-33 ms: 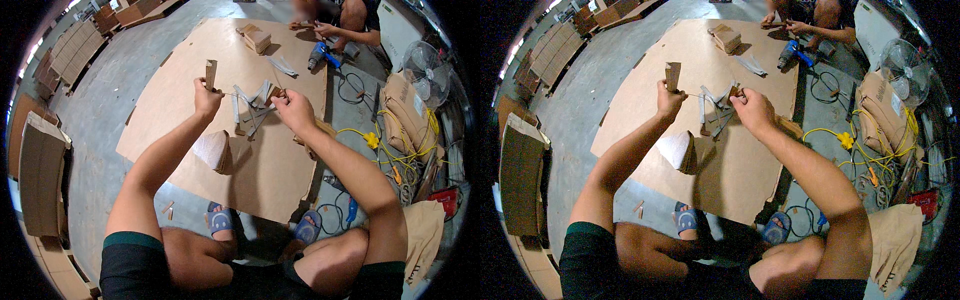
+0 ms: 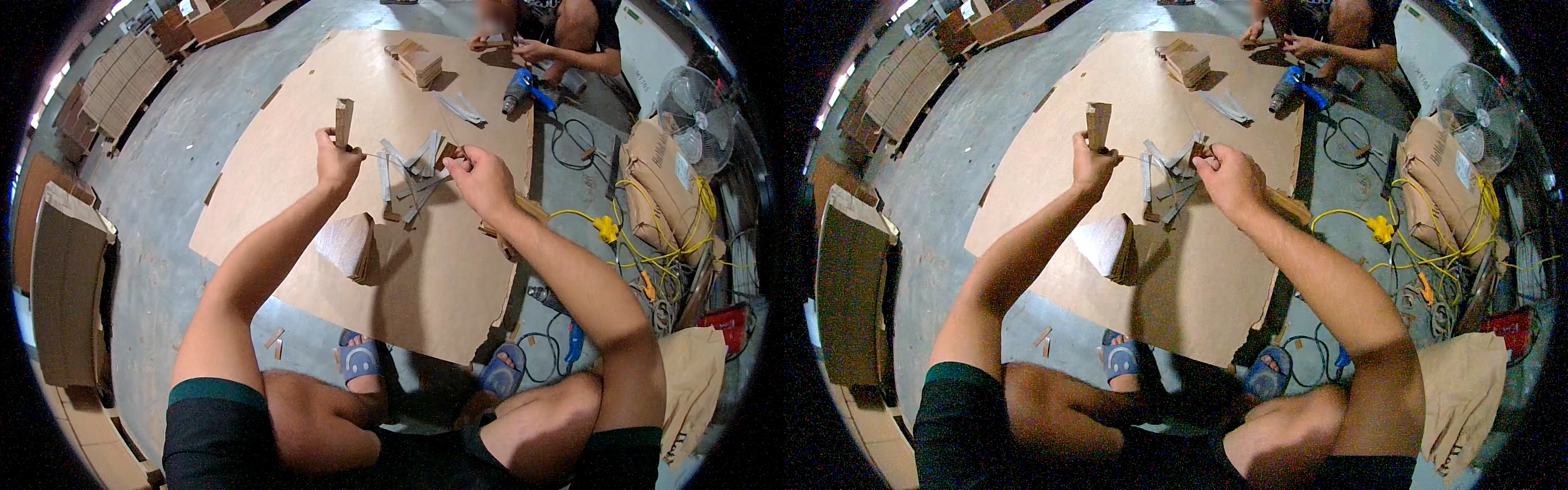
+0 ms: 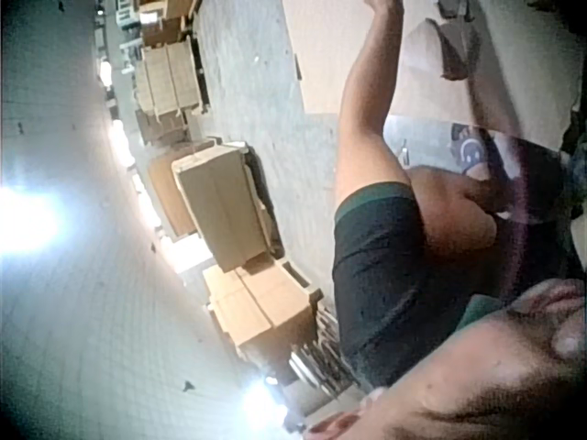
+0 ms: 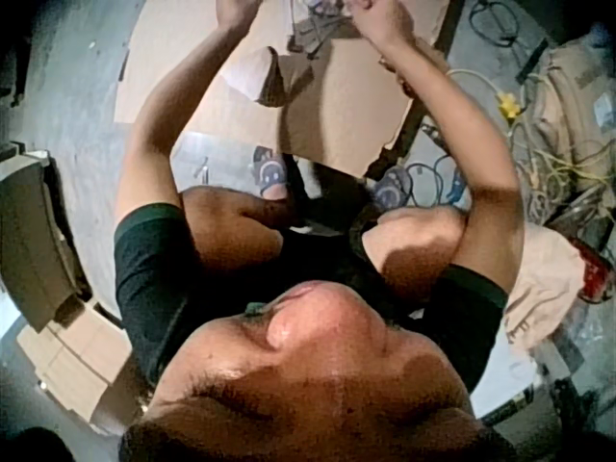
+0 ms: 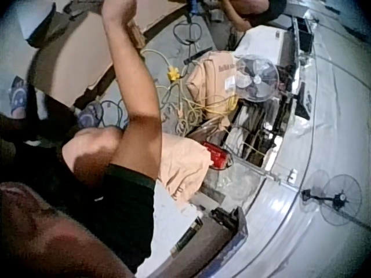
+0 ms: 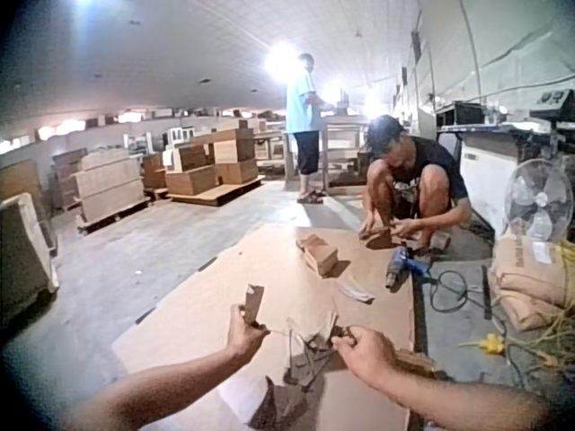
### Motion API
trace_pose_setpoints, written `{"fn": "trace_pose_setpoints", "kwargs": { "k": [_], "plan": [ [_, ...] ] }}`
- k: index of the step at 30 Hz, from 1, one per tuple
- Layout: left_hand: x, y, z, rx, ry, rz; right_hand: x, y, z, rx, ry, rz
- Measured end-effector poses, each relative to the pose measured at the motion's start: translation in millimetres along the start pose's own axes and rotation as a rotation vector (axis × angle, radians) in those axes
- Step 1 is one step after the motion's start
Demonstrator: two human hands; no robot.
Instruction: The person assembles triangular wooden components by applying glue from a bottle, using a heat gun, and attaching thin strips to the edges of the wooden pieces.
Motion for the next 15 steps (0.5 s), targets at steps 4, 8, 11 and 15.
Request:
{"fn": "trace_pose_setpoints", "kwargs": {
  "k": [4, 8, 11, 15],
  "plan": [
    [0.8, -3.6, -2.4, -0.097, -0.019, -0.076, -1.4, 12.0, 10.8, -0.154, 0.059, -0.148],
    [0.5, -3.6, -4.9, -0.216, -0.004, -0.120, -9.1, 20.7, 22.6, -0.110, 0.029, -0.143],
    [0.9, -0.3, -12.6, -0.198, -0.034, -0.076, -18.7, 10.7, 6.2, -0.064, -0.115, -0.134],
    [1.4, -1.0, -15.5, -0.411, -0.184, -0.120, -61.1, 8.8, -2.9, -0.225, -0.427, -0.223]
  ]
}}
Point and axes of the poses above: each hand's wrist, its own x-axis towards the middle knuckle, its own z-axis out of the palm, y = z × x, the point moved 1 cm from there along x, towards the middle knuckle, and after that the axes turned 15 degrees about -x, right-handed, at the moved point
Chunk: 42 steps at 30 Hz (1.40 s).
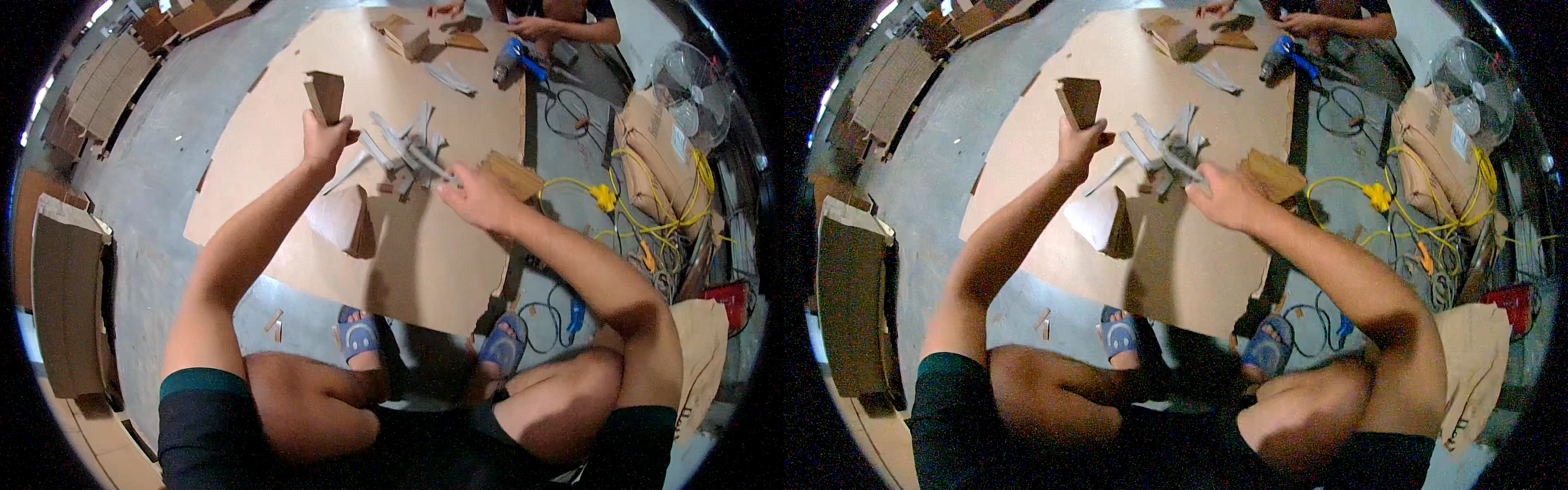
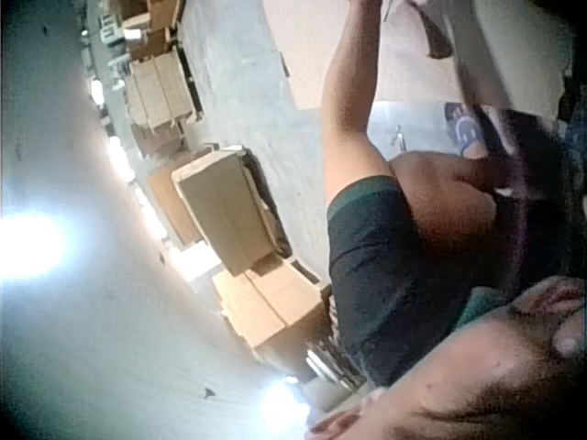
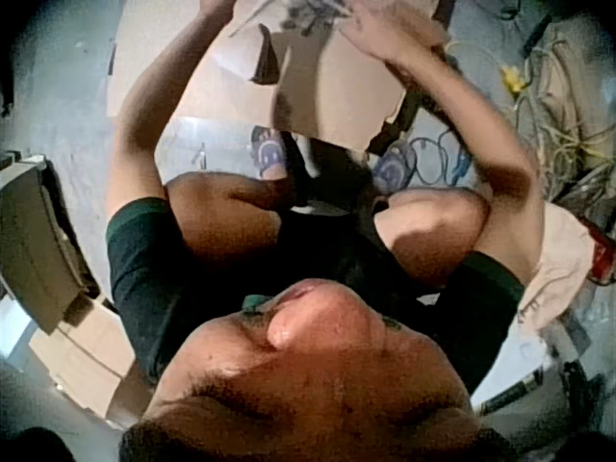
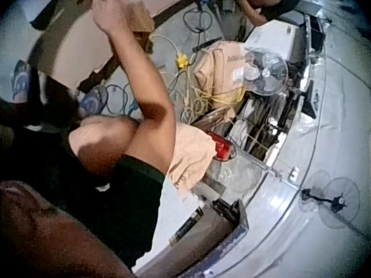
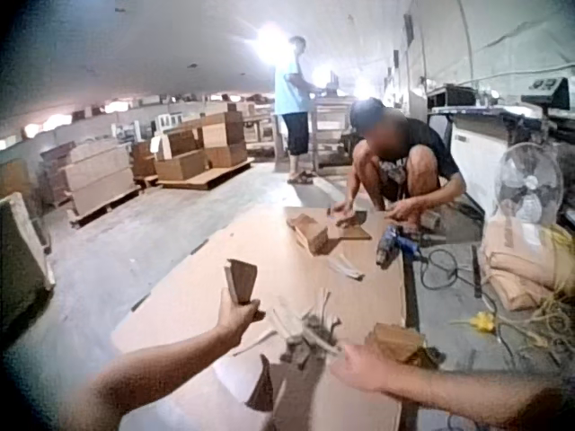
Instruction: The person assembles triangular wooden components by applying glue from a bottle, using a heat gun, and attaching thin strips to the edges of the wooden pieces.
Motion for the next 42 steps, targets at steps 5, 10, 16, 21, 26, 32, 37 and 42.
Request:
{"fn": "trace_pose_setpoints", "kwargs": {
  "k": [5, 10, 16, 21, 26, 32, 37, 42],
  "plan": [
    [-58.8, 18.1, 63.3, -0.206, -0.073, -0.184, -57.5, 27.0, 74.6, -0.324, -0.090, -0.291],
    [-109.2, 13.3, 90.7, -0.191, -0.179, -0.325, -78.2, 43.1, 75.7, -0.488, 0.012, -0.415],
    [-181.8, 13.9, 96.7, -0.121, -0.341, -0.347, -136.8, 84.7, 21.6, -0.255, 0.256, -0.211],
    [-227.9, -6.4, 68.1, -0.071, -0.301, -0.465, -232.8, 185.3, 67.3, -0.206, 0.170, 0.402],
    [-202.1, -44.8, 59.6, 0.054, -0.275, -0.350, -305.5, 281.4, 167.9, -0.299, 0.339, 0.810],
    [-167.8, -56.1, 79.7, 0.135, -0.325, -0.448, -297.7, 308.7, 220.0, 0.131, 0.230, 0.872],
    [-165.9, -85.2, 92.4, 0.064, -0.290, -0.456, -301.0, 310.0, 223.7, 0.232, 0.120, 1.016],
    [-165.7, -89.0, 95.8, 0.096, -0.350, -0.491, -313.1, 292.9, 208.9, 0.697, 0.300, 0.972]
  ]
}}
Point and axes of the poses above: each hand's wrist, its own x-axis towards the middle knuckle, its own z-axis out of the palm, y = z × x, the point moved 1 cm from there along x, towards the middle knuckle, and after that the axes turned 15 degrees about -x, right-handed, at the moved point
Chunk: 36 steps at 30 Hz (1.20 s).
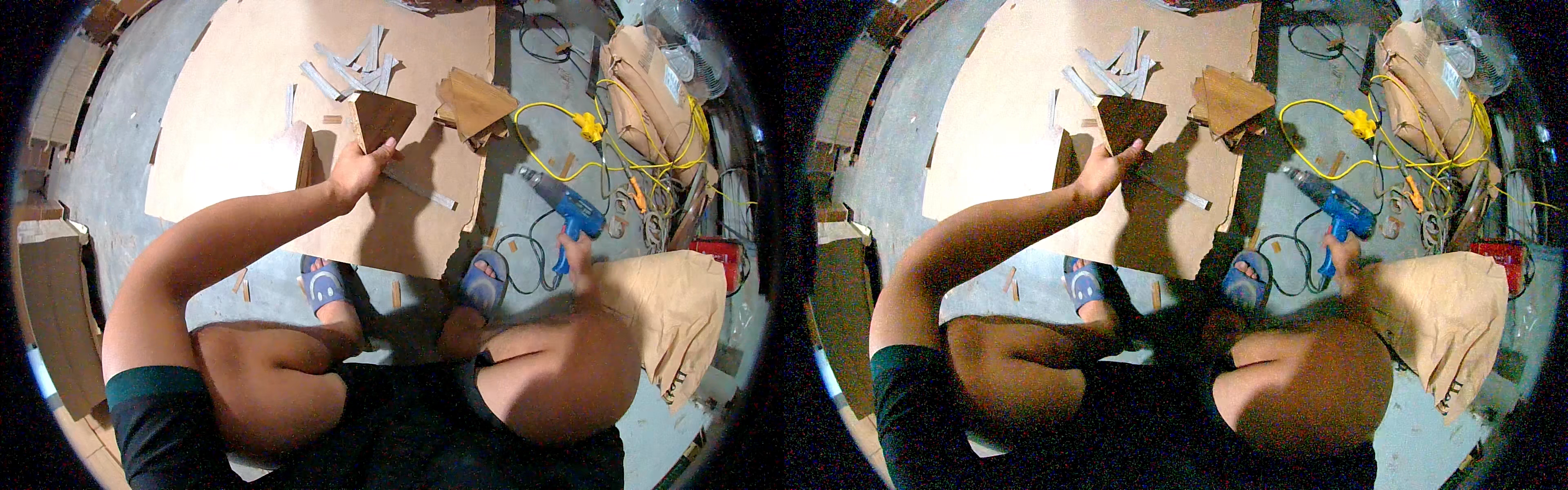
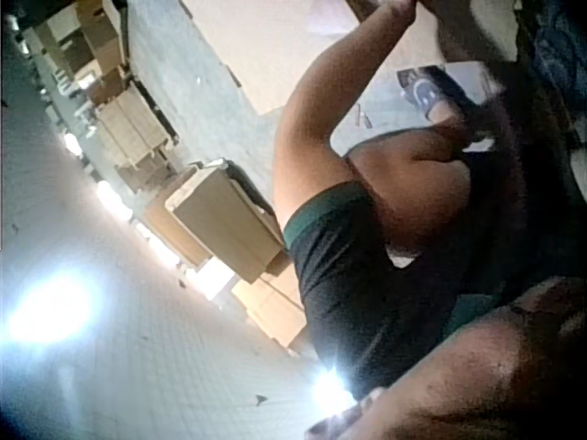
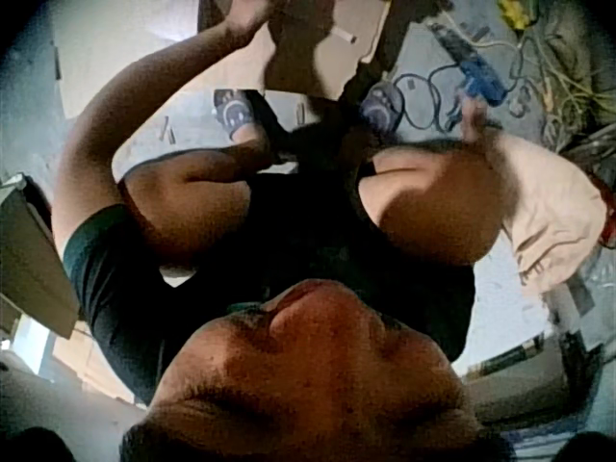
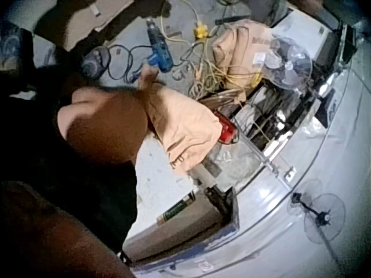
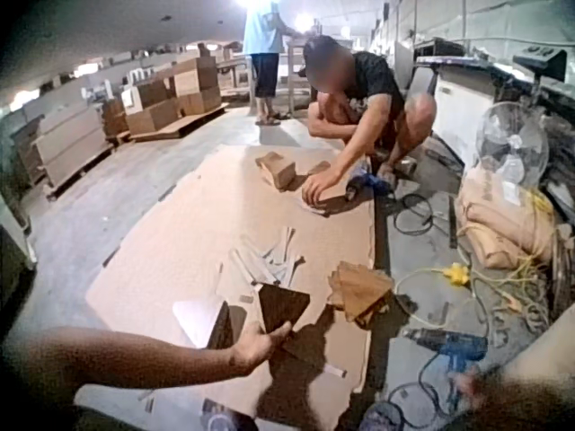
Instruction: The person assembles triangular wooden components by applying glue from a bottle, using a heat gun, and attaching thin strips to the edges of the wooden pieces.
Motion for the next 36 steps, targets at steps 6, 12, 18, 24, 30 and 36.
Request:
{"fn": "trace_pose_setpoints", "kwargs": {
  "k": [6, 12, 18, 24, 30, 36],
  "plan": [
    [-6.0, -11.1, -10.0, -0.085, -0.028, -0.081, -64.7, -84.4, -27.3, 0.332, 0.171, -0.080],
    [-12.2, -7.7, -10.4, -0.098, -0.046, -0.088, -88.1, -145.4, -50.2, 0.336, 0.166, -0.121],
    [-32.3, -12.3, -14.4, -0.158, -0.040, -0.142, -77.8, -178.6, -63.9, 0.000, -0.064, -0.297],
    [-50.5, -16.1, -15.2, -0.283, -0.045, -0.163, -75.6, -203.0, -47.8, 0.105, -0.211, -0.339],
    [-62.0, -18.0, -17.2, -0.292, -0.056, -0.172, -76.8, -203.9, -40.2, 0.127, -0.167, -0.415],
    [-79.5, -13.8, -26.8, -0.140, -0.102, -0.198, -82.1, -212.0, -52.1, 0.099, -0.216, -0.429]
  ]
}}
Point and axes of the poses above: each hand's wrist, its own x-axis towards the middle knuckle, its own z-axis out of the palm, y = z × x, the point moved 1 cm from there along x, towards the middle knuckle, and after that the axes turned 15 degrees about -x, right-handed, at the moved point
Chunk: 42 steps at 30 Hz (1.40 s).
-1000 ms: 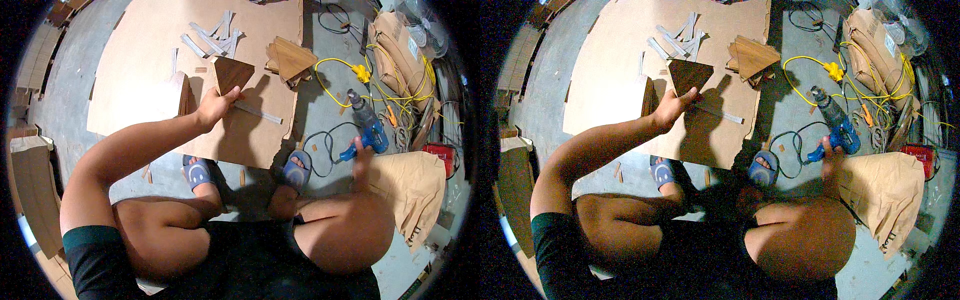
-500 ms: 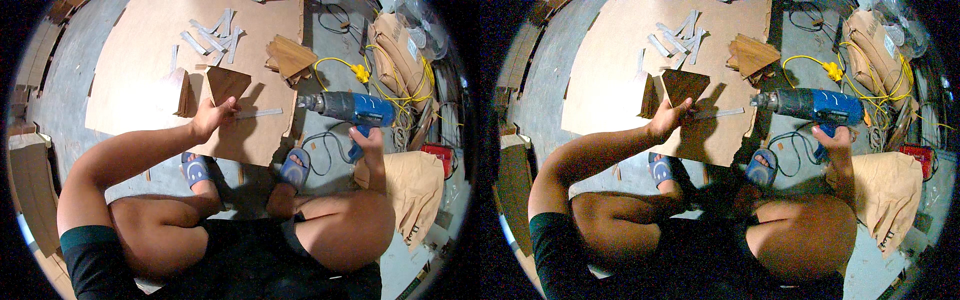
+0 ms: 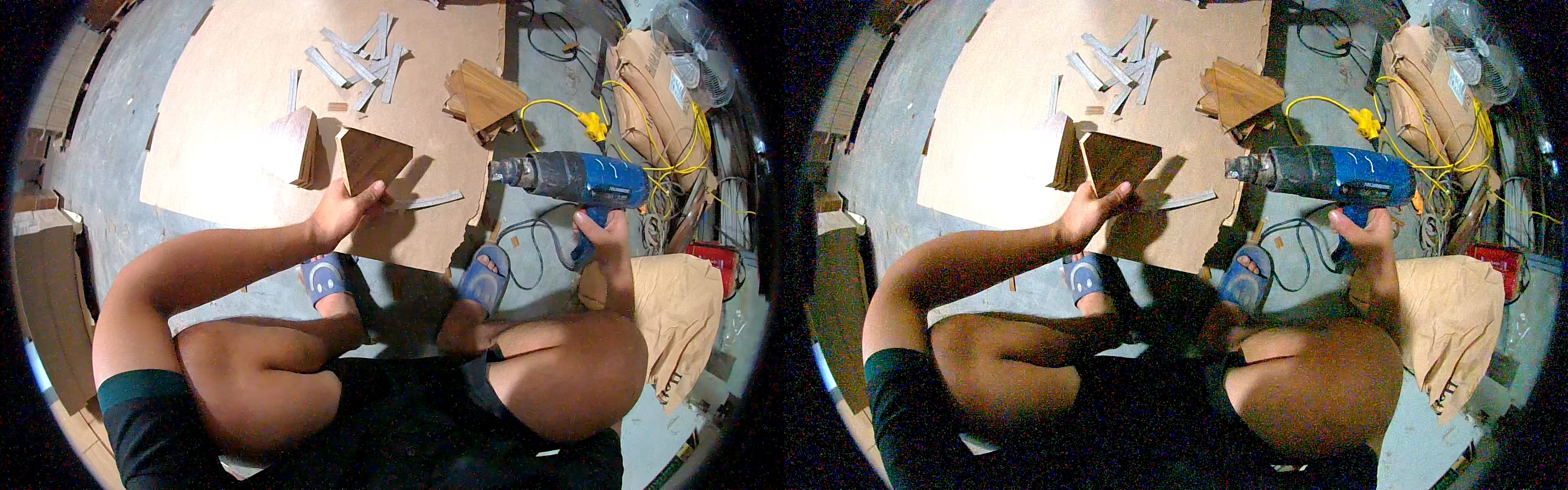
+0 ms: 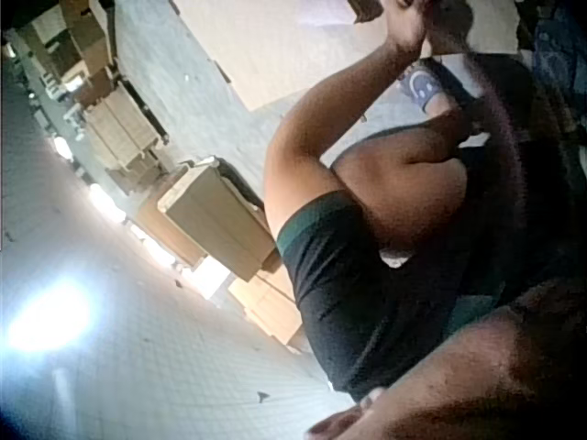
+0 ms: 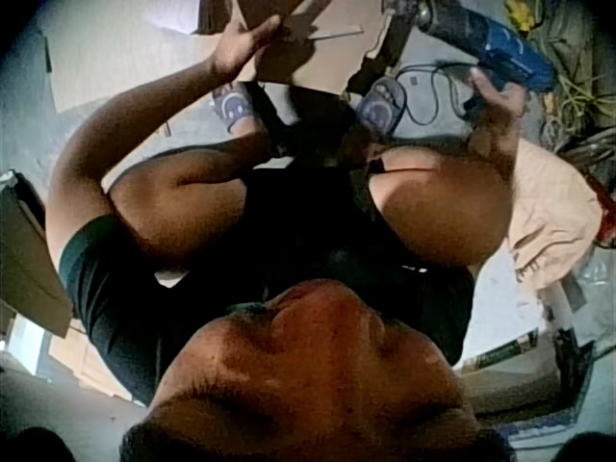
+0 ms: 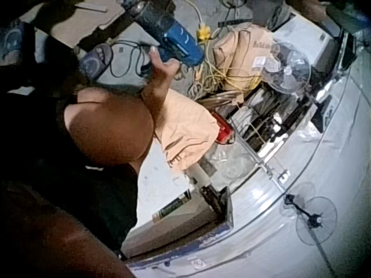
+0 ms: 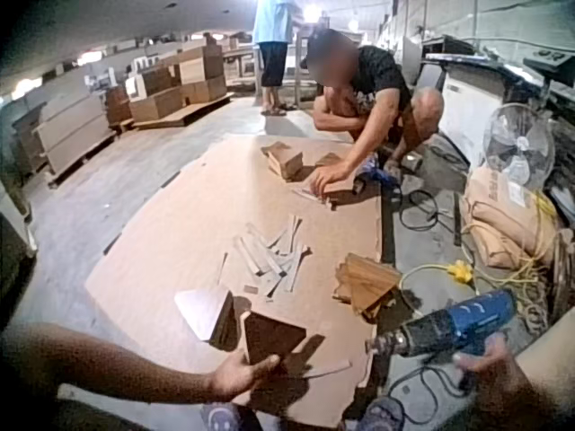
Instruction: The person assembles triangular wooden components by applying glue from a bottle, using a heat gun, and attaching thin strips to the edges of the wooden pieces.
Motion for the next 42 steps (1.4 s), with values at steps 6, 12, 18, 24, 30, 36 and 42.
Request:
{"fn": "trace_pose_setpoints", "kwargs": {
  "k": [6, 12, 18, 24, 30, 36, 42],
  "plan": [
    [-9.3, -11.5, -4.4, -0.024, 0.009, -0.003, 2.4, -5.7, -2.1, -0.037, 0.008, -0.079],
    [-15.2, -11.9, -4.7, -0.158, -0.006, -0.061, 9.3, -33.8, 5.8, -0.422, 0.023, -0.090],
    [-20.8, -13.3, -4.1, -0.145, 0.020, -0.073, 6.5, -91.4, 30.6, -1.262, -0.034, -0.155],
    [-13.1, -13.7, 3.3, -0.143, -0.008, -0.080, 11.1, -127.7, 40.5, -1.224, -0.019, -0.300],
    [-9.1, -18.0, 5.4, -0.216, -0.011, -0.057, 28.0, -169.8, 43.0, -1.412, -0.050, -0.464],
    [-11.2, -15.9, 9.1, -0.186, 0.029, -0.024, 36.6, -185.4, 52.5, -1.383, 0.036, -0.645],
    [-8.6, -12.6, 7.3, -0.184, 0.042, -0.031, 32.8, -179.4, 59.0, -1.379, -0.001, -0.562]
  ]
}}
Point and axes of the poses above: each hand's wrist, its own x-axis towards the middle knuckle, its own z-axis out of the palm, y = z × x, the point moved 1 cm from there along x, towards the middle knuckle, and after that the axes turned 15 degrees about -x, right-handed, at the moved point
